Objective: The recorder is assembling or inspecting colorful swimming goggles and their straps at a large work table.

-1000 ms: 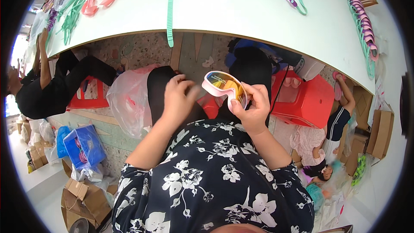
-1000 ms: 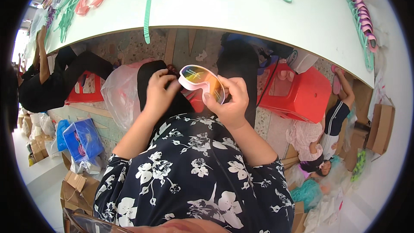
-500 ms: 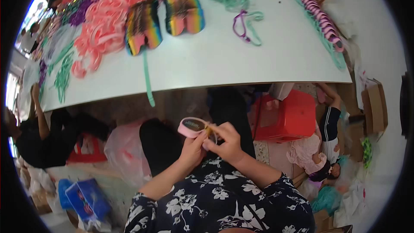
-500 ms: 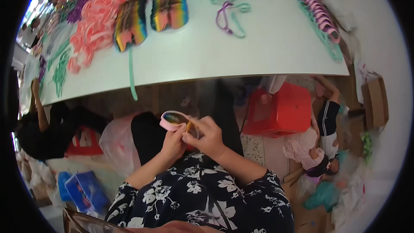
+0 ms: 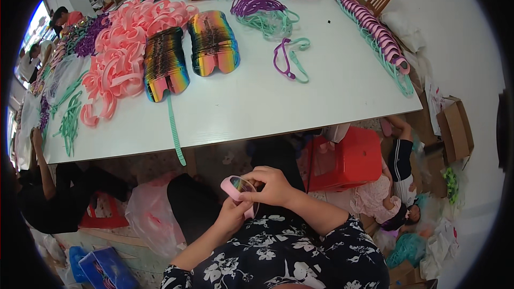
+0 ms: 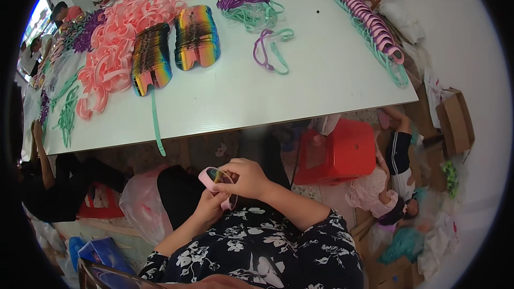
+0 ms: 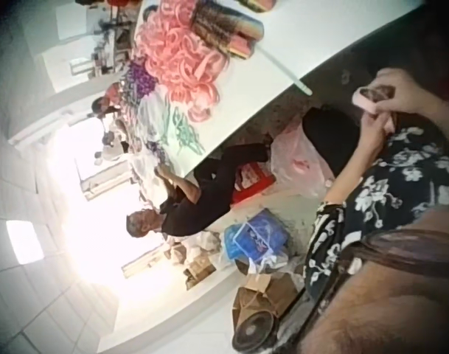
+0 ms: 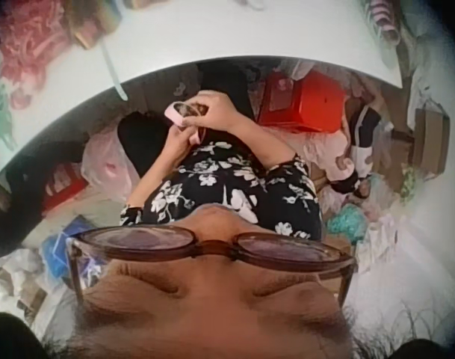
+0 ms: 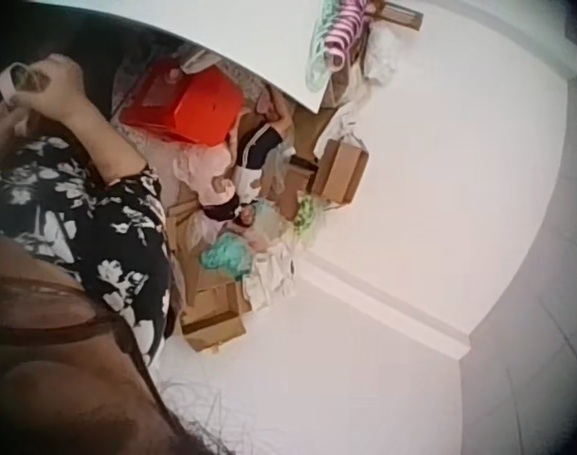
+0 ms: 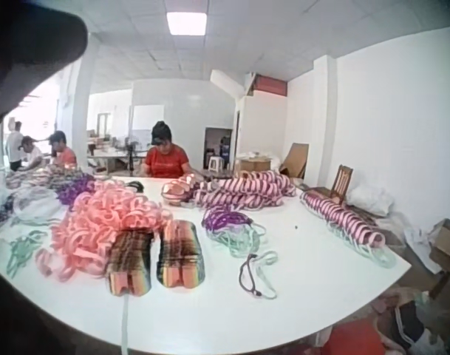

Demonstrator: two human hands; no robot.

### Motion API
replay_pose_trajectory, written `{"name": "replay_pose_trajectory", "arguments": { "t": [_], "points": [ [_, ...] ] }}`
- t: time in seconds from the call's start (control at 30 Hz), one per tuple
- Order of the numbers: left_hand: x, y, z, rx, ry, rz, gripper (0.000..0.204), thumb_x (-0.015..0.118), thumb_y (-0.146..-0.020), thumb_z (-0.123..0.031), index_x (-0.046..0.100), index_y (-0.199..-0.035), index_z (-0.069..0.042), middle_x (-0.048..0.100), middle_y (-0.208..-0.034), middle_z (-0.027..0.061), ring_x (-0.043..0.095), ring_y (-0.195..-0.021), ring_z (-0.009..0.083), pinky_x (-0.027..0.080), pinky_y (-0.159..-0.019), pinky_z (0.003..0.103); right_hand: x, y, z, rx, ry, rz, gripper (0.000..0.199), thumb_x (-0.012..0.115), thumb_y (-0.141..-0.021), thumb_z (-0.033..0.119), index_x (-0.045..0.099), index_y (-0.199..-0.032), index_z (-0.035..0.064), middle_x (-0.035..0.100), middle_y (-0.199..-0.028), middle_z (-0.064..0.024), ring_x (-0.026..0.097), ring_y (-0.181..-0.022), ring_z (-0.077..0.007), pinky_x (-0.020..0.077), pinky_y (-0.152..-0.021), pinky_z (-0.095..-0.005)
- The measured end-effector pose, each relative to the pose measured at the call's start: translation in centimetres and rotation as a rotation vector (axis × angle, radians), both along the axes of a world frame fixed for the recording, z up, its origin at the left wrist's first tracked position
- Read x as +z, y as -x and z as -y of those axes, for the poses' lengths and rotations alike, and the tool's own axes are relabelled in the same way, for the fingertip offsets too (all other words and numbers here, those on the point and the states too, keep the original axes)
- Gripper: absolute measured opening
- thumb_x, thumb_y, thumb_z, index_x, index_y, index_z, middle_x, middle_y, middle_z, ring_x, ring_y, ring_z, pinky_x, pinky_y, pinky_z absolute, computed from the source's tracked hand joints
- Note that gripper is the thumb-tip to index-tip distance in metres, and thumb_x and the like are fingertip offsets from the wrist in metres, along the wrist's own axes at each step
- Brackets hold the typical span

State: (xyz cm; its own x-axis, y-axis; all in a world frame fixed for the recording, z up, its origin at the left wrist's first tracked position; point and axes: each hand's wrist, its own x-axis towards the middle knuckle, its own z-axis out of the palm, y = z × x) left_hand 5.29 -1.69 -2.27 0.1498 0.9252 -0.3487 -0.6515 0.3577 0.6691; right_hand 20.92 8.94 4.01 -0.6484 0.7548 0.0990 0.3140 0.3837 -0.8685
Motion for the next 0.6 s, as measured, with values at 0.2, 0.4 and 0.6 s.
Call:
{"name": "replay_pose_trajectory", "arguments": {
  "t": [0.2, 0.4, 0.6],
  "points": [
    [0.3, 1.1, 0.2, 0.060, 0.058, -0.067, 0.037, 0.069, -0.090, -0.007, 0.057, -0.123, 0.002, 0.069, -0.108, 0.0110, 0.067, -0.103, 0.0209, 0.051, -0.095, 0.035, 8.3, 0.0, -8.5, 0.117, -0.013, -0.144, 0.026, 0.082, -0.081, 0.015, 0.074, -0.105, 0.0062, 0.068, -0.085, 0.0017, 0.058, -0.068, -0.0037, 0.0486, -0.059, -0.0219],
    [1.6, 0.8, 0.3, 0.078, 0.039, -0.134, 0.035, 0.066, -0.091, -0.007, 0.057, -0.123, 0.003, 0.066, -0.115, 0.0111, 0.065, -0.108, 0.0203, 0.049, -0.098, 0.036, 6.9, 0.9, -24.0, -0.864, -0.892, 0.132, 0.028, 0.069, -0.086, 0.021, 0.068, -0.106, 0.0011, 0.071, -0.094, -0.0175, 0.068, -0.081, -0.0350, 0.0543, -0.076, -0.0449],
    [1.3, 1.2, 0.8, 0.074, 0.006, -0.174, 0.036, 0.065, -0.090, -0.007, 0.056, -0.124, 0.003, 0.065, -0.116, 0.0109, 0.063, -0.109, 0.0202, 0.048, -0.099, 0.035, 8.2, -1.7, -22.5, -0.862, -0.679, 0.183, 0.025, 0.063, -0.092, 0.021, 0.067, -0.107, 0.0016, 0.070, -0.088, -0.0190, 0.068, -0.082, -0.0382, 0.0535, -0.075, -0.0462]
  ]
}}
